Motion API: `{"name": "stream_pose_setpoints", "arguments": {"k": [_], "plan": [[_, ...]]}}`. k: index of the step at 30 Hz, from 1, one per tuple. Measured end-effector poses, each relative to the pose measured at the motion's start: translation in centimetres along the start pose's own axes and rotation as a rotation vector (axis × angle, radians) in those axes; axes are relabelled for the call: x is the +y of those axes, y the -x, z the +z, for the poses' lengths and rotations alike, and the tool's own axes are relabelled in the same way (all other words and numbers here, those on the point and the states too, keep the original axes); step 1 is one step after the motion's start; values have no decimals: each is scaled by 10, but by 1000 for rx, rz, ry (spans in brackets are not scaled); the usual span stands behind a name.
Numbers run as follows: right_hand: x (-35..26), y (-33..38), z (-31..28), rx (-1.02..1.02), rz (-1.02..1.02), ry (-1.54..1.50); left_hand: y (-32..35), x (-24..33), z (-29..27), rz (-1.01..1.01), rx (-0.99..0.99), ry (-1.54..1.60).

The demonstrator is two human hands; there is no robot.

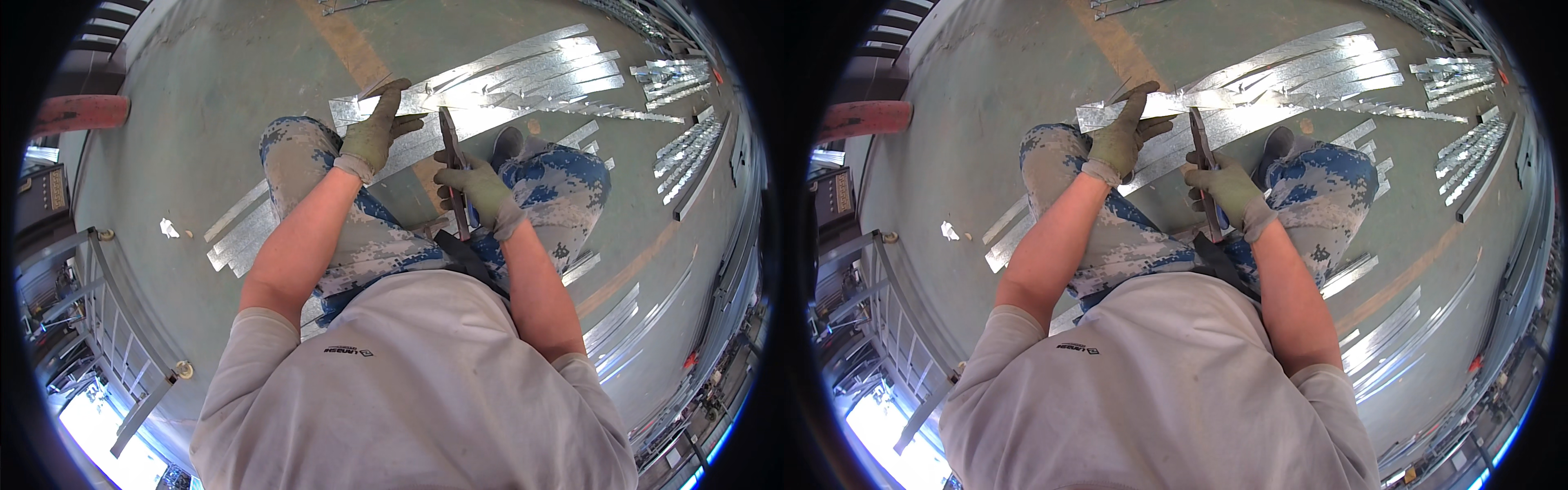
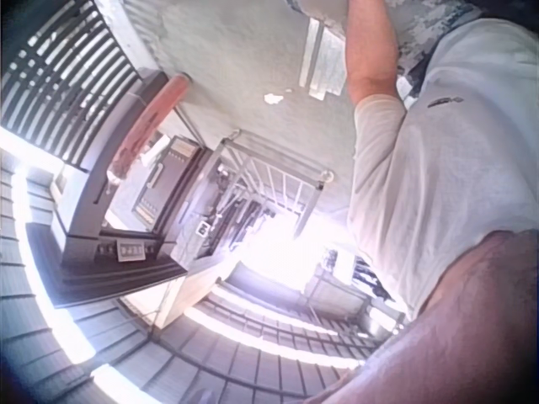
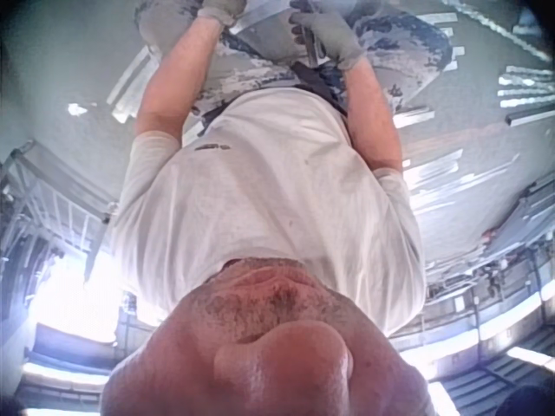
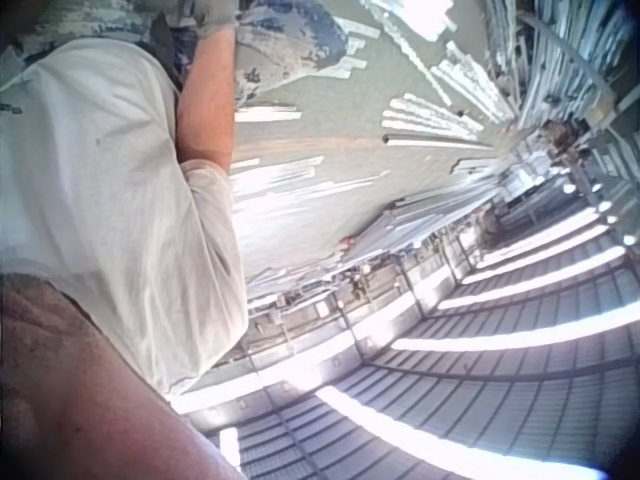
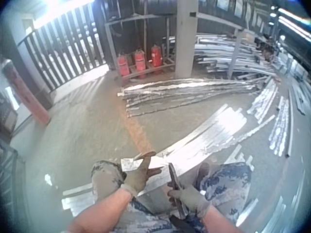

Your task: The person kneels on the floor and uses pliers to repeatedly trim small sections from the edge of a long metal strip. The person then stands and moves the trimmed strip to a pile of similar strips.

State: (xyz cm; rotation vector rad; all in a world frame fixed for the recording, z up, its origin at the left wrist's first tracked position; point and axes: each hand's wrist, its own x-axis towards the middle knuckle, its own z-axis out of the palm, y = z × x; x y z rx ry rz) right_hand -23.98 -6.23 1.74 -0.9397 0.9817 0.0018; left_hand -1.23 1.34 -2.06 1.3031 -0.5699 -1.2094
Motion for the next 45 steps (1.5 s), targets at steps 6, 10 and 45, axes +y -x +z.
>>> {"name": "stream_pose_setpoints", "arguments": {"k": [6, 10, 45], "plan": [[5, 2, 1, -20, 16, -123, -1, 0, -2, 8, 16, -77], [10, -6, 15, 125, 25, 89, -6, -16, -15, 38, 35, -175], [-58, 26, 60, 396, 51, 1678, 31, 30, -24, -55, 194, 517]]}}
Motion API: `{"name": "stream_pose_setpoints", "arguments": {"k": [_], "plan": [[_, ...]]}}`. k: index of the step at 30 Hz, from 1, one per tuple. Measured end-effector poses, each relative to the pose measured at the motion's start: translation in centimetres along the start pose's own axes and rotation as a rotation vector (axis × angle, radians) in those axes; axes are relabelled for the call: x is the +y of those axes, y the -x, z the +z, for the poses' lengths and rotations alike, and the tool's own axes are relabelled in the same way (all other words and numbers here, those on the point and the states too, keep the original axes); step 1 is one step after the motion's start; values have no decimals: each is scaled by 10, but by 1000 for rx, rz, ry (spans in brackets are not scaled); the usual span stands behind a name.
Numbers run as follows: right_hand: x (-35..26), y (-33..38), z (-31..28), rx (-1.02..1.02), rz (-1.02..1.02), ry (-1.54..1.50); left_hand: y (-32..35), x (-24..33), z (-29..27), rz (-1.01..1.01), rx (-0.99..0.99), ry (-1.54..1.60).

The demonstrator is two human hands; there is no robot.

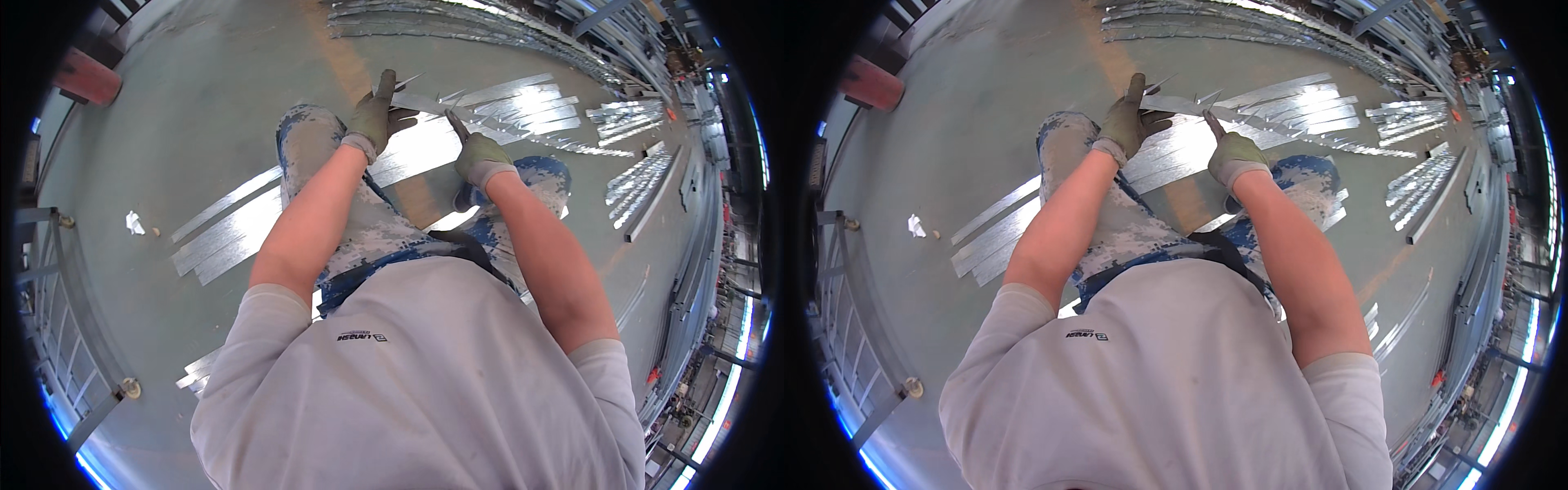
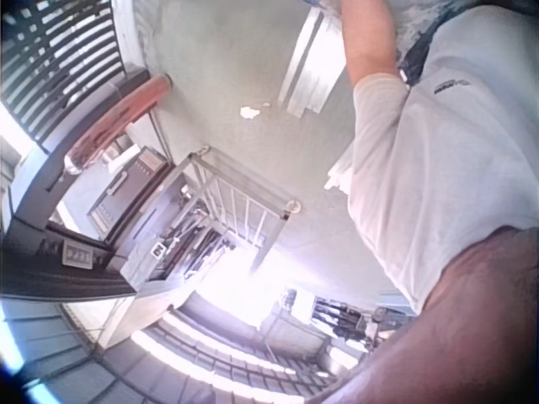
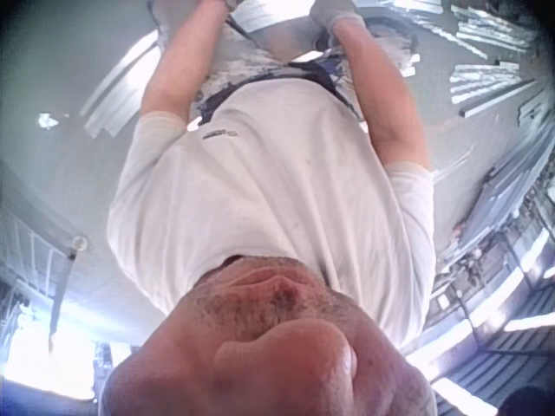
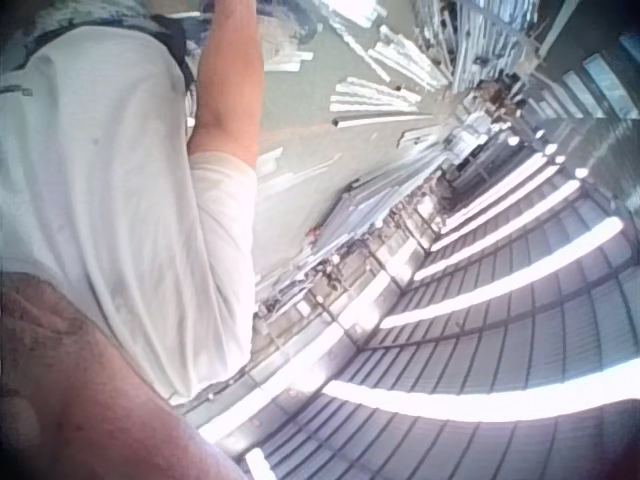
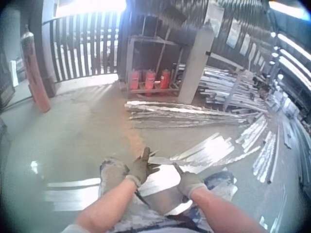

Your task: The person kneels on the floor and uses pliers to repeatedly trim small sections from the edge of a long metal strip. The person then stands and moves the trimmed strip to a pile of similar strips.

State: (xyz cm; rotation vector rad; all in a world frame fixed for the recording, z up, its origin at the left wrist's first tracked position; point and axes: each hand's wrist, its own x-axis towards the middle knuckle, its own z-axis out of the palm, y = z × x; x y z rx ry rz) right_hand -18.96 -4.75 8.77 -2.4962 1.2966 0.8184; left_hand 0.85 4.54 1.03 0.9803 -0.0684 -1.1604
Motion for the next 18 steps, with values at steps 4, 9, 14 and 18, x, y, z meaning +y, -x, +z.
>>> {"name": "stream_pose_setpoints", "arguments": {"k": [4, 9, 14, 18], "plan": [[18, -27, 38, -59, 27, -50, -4, -6, 10, -9, 90, -71], [27, -31, 51, -122, 154, -404, -2, -11, 3, 93, 78, -143], [20, -7, 35, -12, 123, -394, 1, -8, 14, 89, 150, -123], [31, -18, 46, -23, 76, -496, -2, -10, 10, 141, 96, -192]]}}
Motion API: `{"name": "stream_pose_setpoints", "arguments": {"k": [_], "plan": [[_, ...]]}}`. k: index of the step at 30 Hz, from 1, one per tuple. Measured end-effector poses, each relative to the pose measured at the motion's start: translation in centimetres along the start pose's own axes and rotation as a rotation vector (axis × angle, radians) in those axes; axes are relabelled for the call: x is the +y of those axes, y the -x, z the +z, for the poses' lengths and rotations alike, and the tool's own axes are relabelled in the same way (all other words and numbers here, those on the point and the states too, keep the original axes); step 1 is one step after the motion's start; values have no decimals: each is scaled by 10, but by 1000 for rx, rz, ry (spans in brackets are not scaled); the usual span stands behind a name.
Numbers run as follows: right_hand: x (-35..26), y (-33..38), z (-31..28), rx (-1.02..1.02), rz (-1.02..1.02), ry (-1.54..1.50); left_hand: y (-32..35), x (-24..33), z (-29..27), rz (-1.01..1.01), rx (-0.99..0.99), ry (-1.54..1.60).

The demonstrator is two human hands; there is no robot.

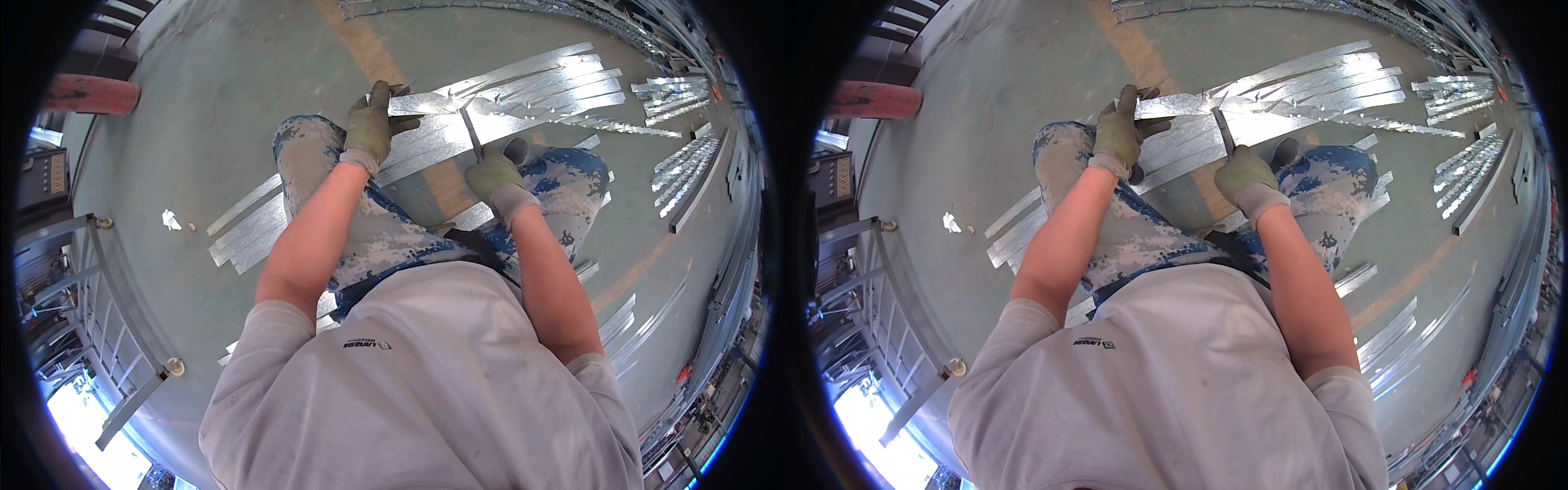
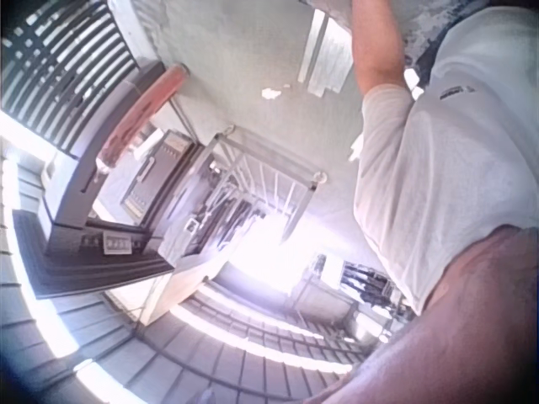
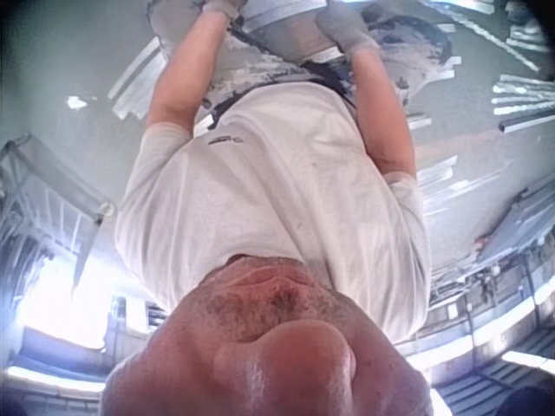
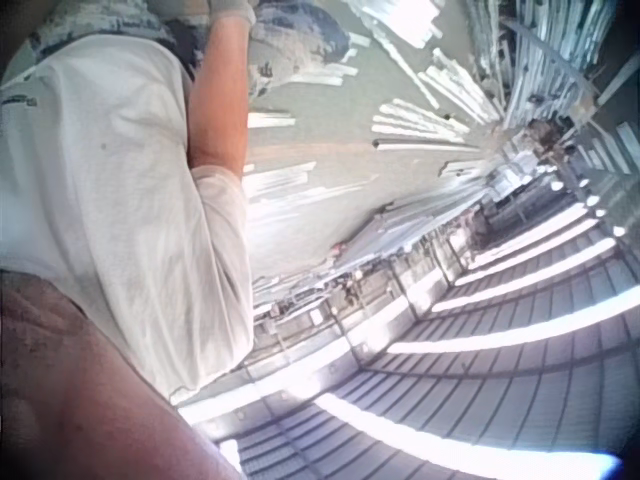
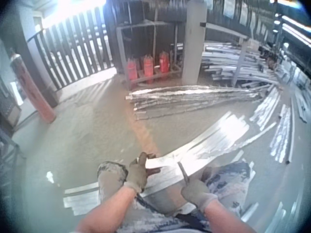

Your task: The person kneels on the floor and uses pliers to repeatedly trim small sections from the edge of a long metal strip. The person then stands and moves the trimmed strip to a pile of similar strips.

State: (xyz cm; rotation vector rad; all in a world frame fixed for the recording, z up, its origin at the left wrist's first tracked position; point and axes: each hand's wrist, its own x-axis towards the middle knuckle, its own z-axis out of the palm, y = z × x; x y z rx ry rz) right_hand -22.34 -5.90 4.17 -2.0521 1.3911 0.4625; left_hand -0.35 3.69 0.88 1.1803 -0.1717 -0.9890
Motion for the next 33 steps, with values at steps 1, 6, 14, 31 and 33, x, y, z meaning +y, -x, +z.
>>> {"name": "stream_pose_setpoints", "arguments": {"k": [1, 6, 14, 31, 33], "plan": [[0, 0, 0, 1, 14, 41, -1, -3, -3, 37, -25, -21], [-4, 13, -15, -1, 2, 175, -1, 2, 2, 0, 74, 12], [23, -18, 25, -390, -71, -781, -11, 0, 2, -31, 115, 96], [-3, 2, 30, -391, -5, -1095, -13, -8, -7, 73, 5, -86], [-2, 2, 29, -418, 1, -1140, -8, 0, 2, 3, 64, 43]]}}
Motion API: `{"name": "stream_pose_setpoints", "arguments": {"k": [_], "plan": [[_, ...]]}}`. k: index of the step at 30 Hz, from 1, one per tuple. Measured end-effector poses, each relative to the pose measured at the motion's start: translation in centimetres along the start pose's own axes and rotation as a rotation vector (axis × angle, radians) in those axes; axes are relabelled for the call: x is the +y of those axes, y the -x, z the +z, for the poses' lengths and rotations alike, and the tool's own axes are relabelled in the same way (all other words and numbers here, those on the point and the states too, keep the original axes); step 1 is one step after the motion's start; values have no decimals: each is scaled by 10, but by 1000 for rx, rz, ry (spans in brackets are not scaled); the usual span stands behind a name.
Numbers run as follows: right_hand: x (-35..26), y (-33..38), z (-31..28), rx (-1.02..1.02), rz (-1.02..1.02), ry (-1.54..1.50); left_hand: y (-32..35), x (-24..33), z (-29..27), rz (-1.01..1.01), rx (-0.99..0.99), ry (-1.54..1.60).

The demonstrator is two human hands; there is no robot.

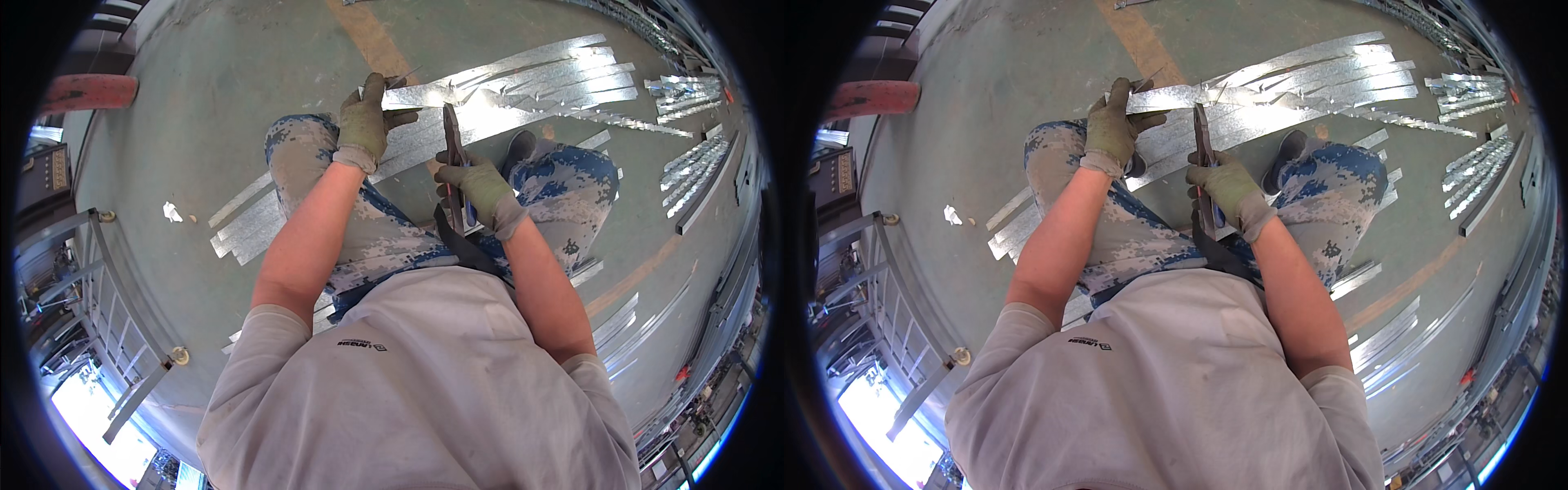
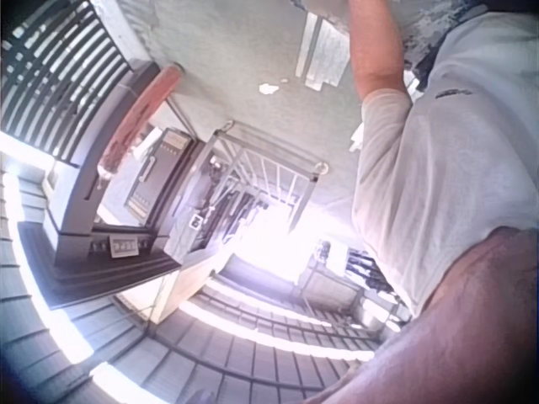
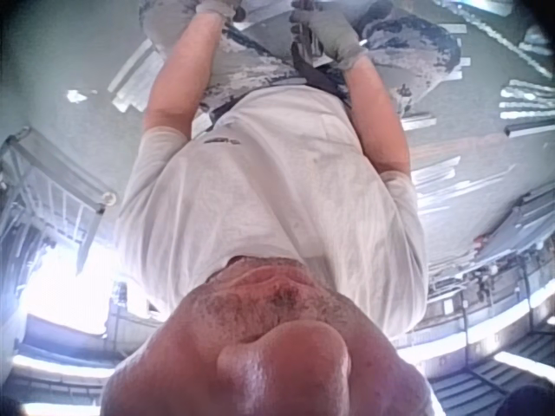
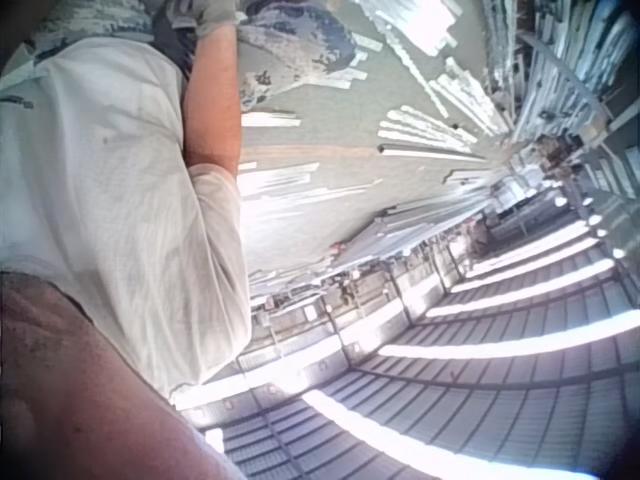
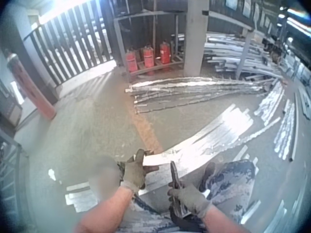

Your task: The person kneels on the floor and uses pliers to repeatedly trim small sections from the edge of a long metal strip. The person then stands and moves the trimmed strip to a pile of similar strips.

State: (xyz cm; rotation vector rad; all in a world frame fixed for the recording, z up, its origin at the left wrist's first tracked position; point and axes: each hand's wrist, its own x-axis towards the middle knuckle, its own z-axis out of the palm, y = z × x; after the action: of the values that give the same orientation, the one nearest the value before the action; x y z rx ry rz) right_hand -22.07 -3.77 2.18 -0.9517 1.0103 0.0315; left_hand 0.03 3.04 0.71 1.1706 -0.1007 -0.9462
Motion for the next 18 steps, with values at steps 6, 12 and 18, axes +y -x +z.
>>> {"name": "stream_pose_setpoints", "arguments": {"k": [6, 12, 18], "plan": [[-6, 10, 4, -145, 61, -392, 7, 7, 5, 10, 22, -97], [-1, 1, 25, 94, 61, -37, 3, -2, -9, 162, -30, -352], [14, -24, 24, 273, -34, 569, -3, -7, -7, 54, -11, -122]]}}
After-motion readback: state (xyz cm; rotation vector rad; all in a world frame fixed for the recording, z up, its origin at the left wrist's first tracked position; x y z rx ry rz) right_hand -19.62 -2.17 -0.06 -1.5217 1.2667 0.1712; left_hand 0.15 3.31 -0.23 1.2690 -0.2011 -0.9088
